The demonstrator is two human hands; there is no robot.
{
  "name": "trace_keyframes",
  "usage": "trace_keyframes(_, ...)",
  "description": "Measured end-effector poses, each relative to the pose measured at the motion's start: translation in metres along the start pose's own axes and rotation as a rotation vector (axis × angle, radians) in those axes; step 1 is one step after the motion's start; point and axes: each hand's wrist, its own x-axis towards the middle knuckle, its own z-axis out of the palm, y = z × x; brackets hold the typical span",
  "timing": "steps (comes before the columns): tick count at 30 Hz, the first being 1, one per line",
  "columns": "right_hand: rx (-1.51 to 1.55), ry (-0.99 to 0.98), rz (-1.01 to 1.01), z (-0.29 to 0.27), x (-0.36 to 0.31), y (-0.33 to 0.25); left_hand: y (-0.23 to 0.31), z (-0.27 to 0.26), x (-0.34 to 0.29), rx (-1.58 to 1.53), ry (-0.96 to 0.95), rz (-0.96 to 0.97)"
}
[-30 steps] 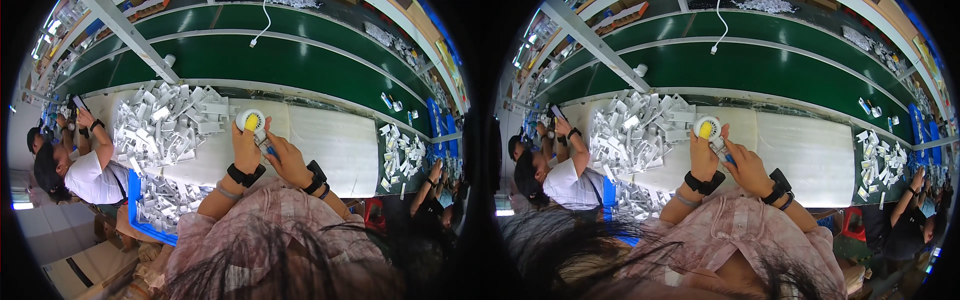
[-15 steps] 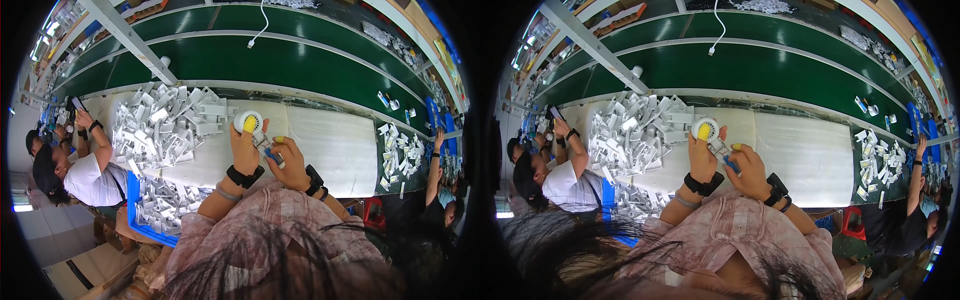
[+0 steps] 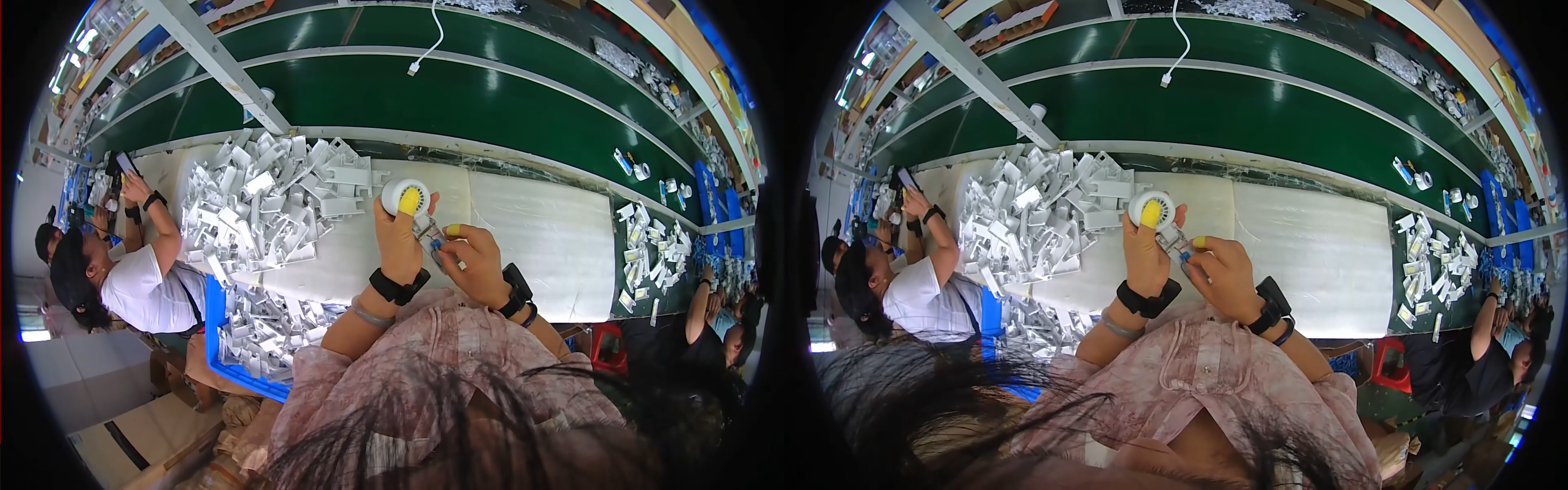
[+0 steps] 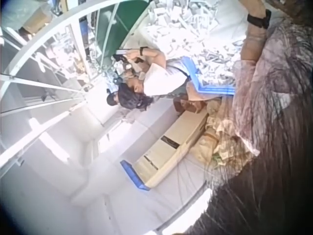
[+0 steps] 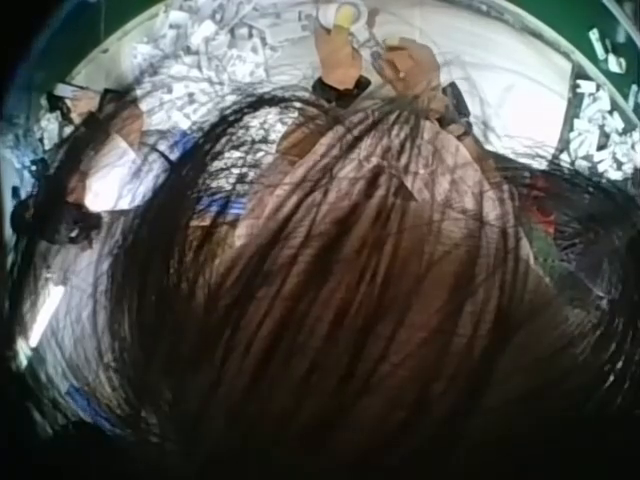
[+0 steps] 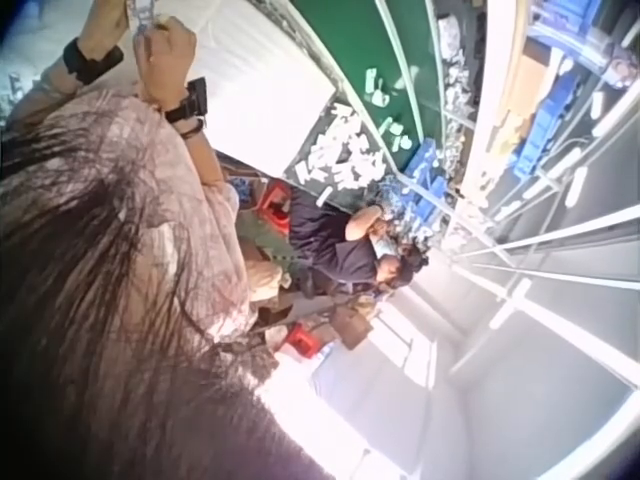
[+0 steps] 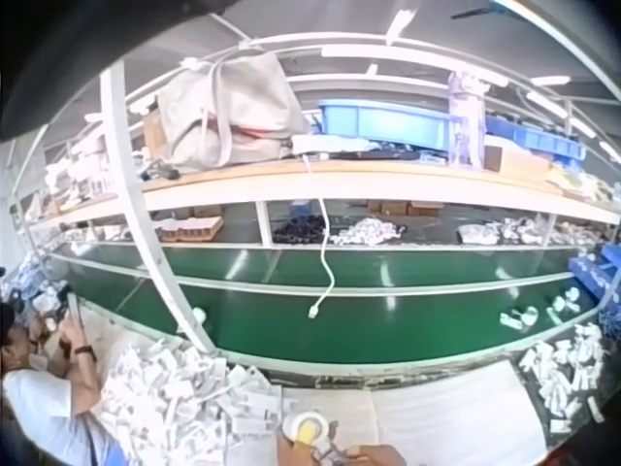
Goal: The person picks up a white plastic housing and a small circuit board, inserts the board into the housing, and then adds a blue battery. They snap a white fan component onto the top, fit a white plastic cover over the battery, and place the assembled fan onto the conveyor belt.
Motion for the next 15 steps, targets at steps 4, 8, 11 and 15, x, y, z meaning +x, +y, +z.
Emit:
trace_keyframes(4, -0.047, -0.003, -0.1, 0.007, -0.003, 0.002, 0.0, 0.002, -0.004, 0.014, 0.022, -0.054)
trace_keyframes(8, -0.113, -0.021, -0.106, 0.011, -0.003, -0.001, -0.004, 0.001, -0.004, 0.021, 0.011, -0.017)
trace_keyframes(11, -0.192, -0.021, -0.093, 0.014, 0.001, -0.005, -0.005, 0.004, -0.006, 0.048, 0.005, -0.012)
trace_keyframes(15, -0.208, -0.03, 0.01, 0.017, -0.002, -0.005, -0.008, 0.005, -0.005, 0.043, 0.018, -0.011)
